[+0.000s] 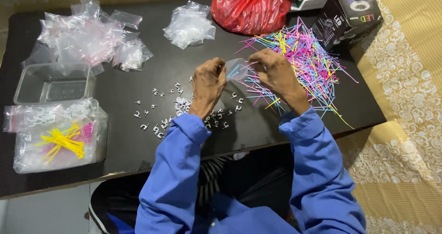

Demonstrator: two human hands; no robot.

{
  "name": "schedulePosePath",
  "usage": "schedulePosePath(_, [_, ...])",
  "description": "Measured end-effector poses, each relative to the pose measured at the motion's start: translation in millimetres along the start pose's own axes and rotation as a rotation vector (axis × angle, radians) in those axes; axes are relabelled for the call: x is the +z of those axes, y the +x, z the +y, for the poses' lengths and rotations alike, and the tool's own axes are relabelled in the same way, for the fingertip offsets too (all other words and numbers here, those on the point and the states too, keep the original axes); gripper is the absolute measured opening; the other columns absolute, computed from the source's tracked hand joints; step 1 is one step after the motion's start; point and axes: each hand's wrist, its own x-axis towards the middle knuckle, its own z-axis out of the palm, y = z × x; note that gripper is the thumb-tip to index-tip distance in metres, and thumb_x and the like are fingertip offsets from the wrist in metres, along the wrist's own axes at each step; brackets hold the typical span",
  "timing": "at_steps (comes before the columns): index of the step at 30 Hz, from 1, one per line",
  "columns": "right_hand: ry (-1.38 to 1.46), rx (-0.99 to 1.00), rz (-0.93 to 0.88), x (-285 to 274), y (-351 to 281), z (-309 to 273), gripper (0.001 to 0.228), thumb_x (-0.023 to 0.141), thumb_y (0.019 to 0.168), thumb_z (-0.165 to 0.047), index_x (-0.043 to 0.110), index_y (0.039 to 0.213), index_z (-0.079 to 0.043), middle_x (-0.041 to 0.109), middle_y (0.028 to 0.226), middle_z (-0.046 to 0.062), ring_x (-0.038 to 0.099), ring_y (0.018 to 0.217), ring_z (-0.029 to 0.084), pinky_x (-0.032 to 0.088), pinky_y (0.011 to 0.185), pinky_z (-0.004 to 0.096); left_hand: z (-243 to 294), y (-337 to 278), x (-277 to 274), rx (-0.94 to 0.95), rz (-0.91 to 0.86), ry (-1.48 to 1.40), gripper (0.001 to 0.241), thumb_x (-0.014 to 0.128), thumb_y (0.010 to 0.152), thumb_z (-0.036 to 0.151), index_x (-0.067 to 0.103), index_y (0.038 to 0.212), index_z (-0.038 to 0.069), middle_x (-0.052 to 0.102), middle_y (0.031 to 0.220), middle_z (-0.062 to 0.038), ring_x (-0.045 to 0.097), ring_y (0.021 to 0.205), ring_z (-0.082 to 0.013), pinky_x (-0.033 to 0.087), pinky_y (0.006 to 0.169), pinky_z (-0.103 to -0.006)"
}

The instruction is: The person sits at a table and packs small white plastic clips and colorful plastic sticks into clear plastic bags. They pick up the clips and sticks by hand, place them into the bags, and then set the filled bags aside.

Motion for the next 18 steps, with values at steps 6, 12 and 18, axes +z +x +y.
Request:
schedulePosePath(6, [-0.273, 0.159, -0.221, 42.2, -50.6, 62.2, 0.018, 0.072, 0.082, -0.015, 0.075, 0.1, -0.016, 0.07, 0.088, 0.014, 0.071, 0.087, 0.037, 0.057, 0.078, 0.049, -4.0, 2.9, -1.5, 0.005, 0.008, 0.036, 0.004, 0.068, 0.092, 0.013, 0.071, 0.091, 0.013, 0.064, 0.067, -0.014, 0.071, 0.067, -0.0368, 0.055, 0.057, -0.0441])
schedulePosePath(12, [-0.445, 0.142, -0.12, 99.4, -62.5, 93.9, 0.011, 0.07, 0.083, -0.03, 0.074, 0.092, -0.026, 0.068, 0.083, 0.002, 0.073, 0.081, 0.027, 0.054, 0.076, 0.044, 1.5, 1.1, 3.1, 0.005, -0.013, 0.038, 0.004, 0.068, 0.092, 0.011, 0.072, 0.091, 0.011, 0.066, 0.069, -0.016, 0.071, 0.068, -0.039, 0.055, 0.057, -0.0459])
schedulePosePath(18, [-0.456, 0.139, -0.046, 108.2, -70.2, 112.2, 0.014, 0.065, 0.082, -0.023, 0.07, 0.095, -0.027, 0.065, 0.081, 0.0, 0.071, 0.082, 0.025, 0.049, 0.08, 0.043, 4.2, 0.8, -1.0, 0.001, -0.024, 0.035, 0.004, 0.067, 0.092, 0.009, 0.071, 0.092, 0.01, 0.066, 0.071, -0.019, 0.071, 0.07, -0.0415, 0.055, 0.059, -0.0482])
